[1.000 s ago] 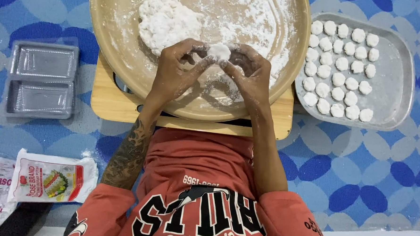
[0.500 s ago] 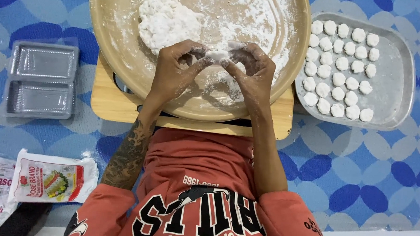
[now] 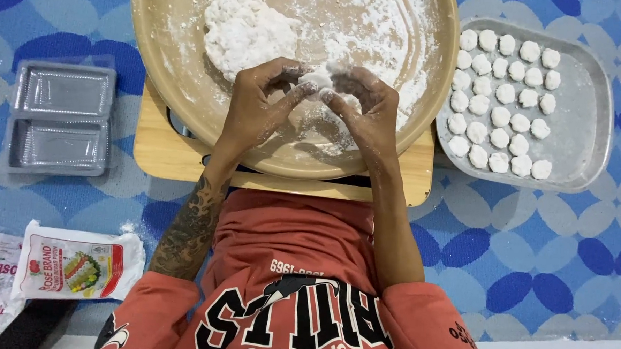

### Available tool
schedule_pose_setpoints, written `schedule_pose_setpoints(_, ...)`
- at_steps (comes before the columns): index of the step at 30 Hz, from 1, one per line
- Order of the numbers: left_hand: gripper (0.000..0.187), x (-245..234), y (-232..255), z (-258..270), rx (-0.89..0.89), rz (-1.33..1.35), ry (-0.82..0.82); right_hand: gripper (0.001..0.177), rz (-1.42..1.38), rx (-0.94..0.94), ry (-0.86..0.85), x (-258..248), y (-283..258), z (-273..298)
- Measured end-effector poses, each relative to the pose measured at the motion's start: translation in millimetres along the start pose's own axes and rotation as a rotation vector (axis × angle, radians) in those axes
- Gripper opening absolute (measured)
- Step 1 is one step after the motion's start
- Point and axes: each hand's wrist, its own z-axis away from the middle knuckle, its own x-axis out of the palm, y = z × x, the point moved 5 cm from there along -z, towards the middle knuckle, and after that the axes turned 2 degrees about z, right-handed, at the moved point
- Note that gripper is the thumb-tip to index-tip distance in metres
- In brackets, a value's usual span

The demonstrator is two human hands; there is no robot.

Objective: A person is sitting on the floor, pinching off small pieces of white dough from a large mass in a wooden bowl, rolling them into small balls, and placing them onto a metal tray.

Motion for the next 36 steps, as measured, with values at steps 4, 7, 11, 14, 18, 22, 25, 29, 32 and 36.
schedule_pose_setpoints(4,0.021,1,7,1,-0.021,0.033,0.01,0.028,0.031,0.004,-0.005,-2,12,2)
schedule_pose_setpoints(7,0.012,1,4,2,-0.02,0.021,-0.016,0.028,0.033,0.006,0.008,-2,10,2)
schedule_pose_setpoints(11,0.021,1,-1,3,-0.031,0.047,-0.013,0.029,0.031,0.007,-0.01,-4,14,2)
schedule_pose_setpoints(14,0.023,4,3,2,-0.024,0.066,-0.017,0.029,0.004,0.005,-0.009,1,8,0)
schedule_pose_setpoints(18,0.027,5,3,3,-0.033,0.095,-0.028,0.026,-0.011,0.05,-0.013,2,11,3)
schedule_pose_setpoints(22,0.02,4,2,1,-0.001,-0.041,-0.049,0.026,-0.04,0.078,0.015,2,12,4)
schedule_pose_setpoints(25,0.021,5,-2,2,-0.011,-0.008,-0.038,0.03,-0.107,0.041,-0.043,6,-1,2)
schedule_pose_setpoints(29,0.041,5,0,4,0.015,-0.075,-0.071,0.03,-0.052,0.043,-0.047,1,11,0)
schedule_pose_setpoints(32,0.029,4,6,3,0.068,-0.103,-0.083,0.031,-0.001,0.045,-0.052,0,12,-1)
schedule_pose_setpoints(36,0.043,4,8,2,-0.001,-0.098,-0.097,0.041,0.031,0.002,-0.078,-1,14,-2)
